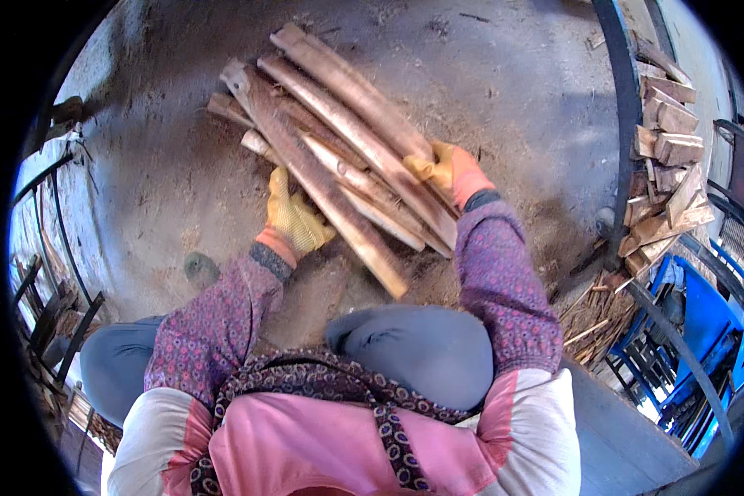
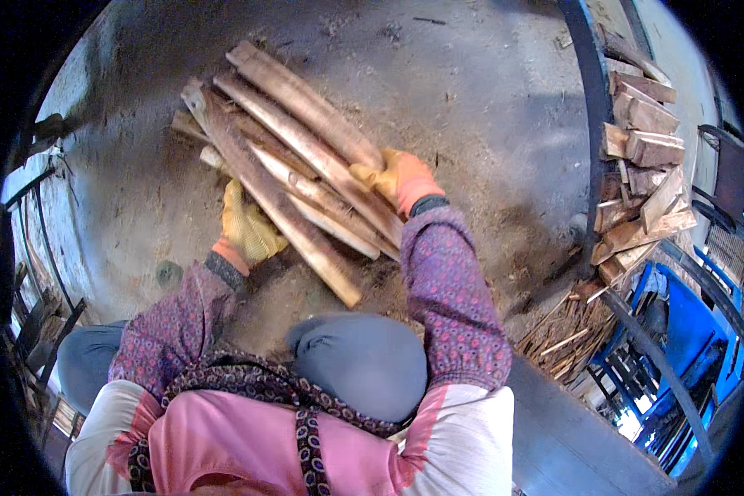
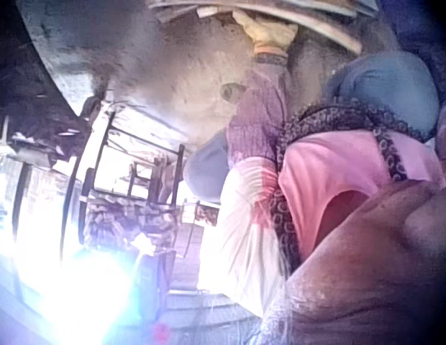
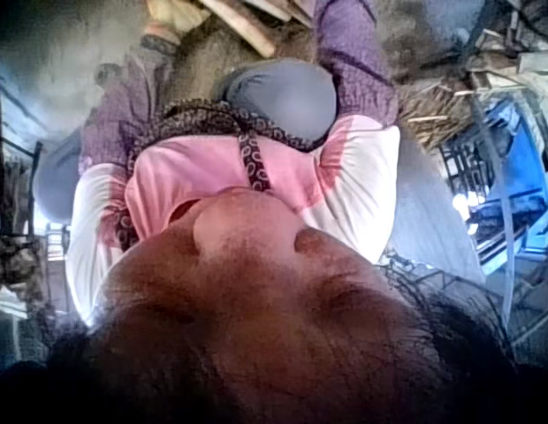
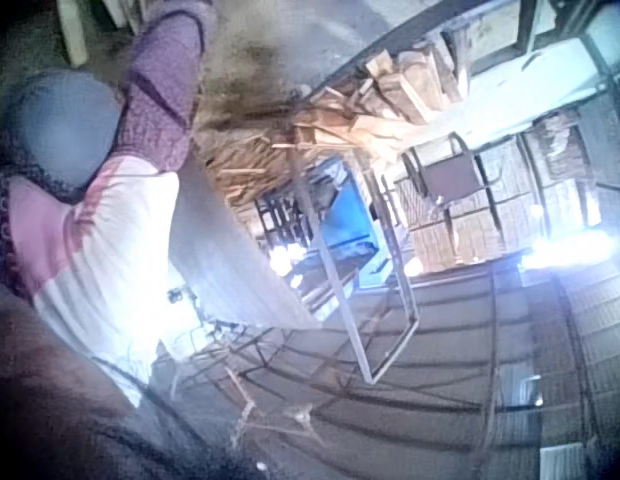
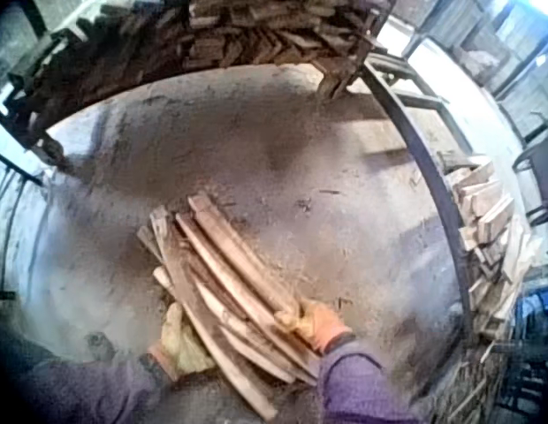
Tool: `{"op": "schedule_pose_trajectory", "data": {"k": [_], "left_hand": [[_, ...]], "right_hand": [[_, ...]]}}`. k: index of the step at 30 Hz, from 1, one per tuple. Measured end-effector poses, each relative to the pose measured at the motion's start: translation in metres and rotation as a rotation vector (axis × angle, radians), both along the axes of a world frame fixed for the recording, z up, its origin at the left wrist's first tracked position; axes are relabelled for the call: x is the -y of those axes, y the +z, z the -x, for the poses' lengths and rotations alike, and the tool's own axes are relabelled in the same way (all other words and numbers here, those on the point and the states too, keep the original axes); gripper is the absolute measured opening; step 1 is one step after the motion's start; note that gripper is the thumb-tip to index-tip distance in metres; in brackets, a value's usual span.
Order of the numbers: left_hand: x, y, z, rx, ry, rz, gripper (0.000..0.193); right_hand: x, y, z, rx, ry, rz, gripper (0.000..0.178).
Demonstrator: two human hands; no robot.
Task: The person gathers scattered wooden planks and sticks from a sawdust-covered floor in a workshop. They repeatedly pick up the wood pieces, align them, and stack them onto a metal rack.
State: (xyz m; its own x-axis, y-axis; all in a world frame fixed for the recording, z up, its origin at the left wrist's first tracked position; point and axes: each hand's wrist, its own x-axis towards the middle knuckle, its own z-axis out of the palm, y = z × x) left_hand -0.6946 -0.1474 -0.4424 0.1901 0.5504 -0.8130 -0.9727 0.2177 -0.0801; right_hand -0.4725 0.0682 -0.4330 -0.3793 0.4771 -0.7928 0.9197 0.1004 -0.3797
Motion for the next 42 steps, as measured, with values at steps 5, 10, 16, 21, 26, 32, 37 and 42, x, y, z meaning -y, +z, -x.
{"op": "schedule_pose_trajectory", "data": {"k": [5, 10, 16, 21, 26, 32, 37, 42], "left_hand": [[0.012, -0.015, 0.002, -0.156, -0.184, 0.237, 0.11], [0.025, -0.041, 0.0, -0.206, 0.015, -0.01, 0.082], [0.02, -0.039, -0.003, -0.225, 0.069, -0.125, 0.074], [0.016, -0.034, -0.005, -0.142, 0.025, -0.003, 0.075], [0.005, -0.04, -0.007, -0.14, -0.111, -0.117, 0.069], [-0.002, -0.136, 0.026, -0.119, -0.456, -0.571, 0.041], [0.009, -0.14, 0.018, -0.562, -0.818, -0.679, 0.042], [0.016, -0.116, -0.021, -0.633, -0.397, -0.692, 0.067]], "right_hand": [[0.047, -0.036, -0.028, -0.144, -0.306, 0.142, 0.101], [0.08, -0.035, -0.053, -0.332, -0.393, 0.397, 0.087], [0.085, 0.026, 0.008, -0.151, -0.18, 0.166, 0.074], [0.108, -0.032, -0.031, -0.415, -0.942, 0.499, 0.08], [0.103, -0.01, -0.018, -0.456, -1.15, 0.661, 0.091], [0.101, -0.046, -0.028, -0.51, -0.631, 0.441, 0.095], [0.104, -0.048, -0.046, -0.482, -0.443, 0.465, 0.089], [0.105, -0.042, -0.042, -0.486, -0.565, 0.43, 0.07]]}}
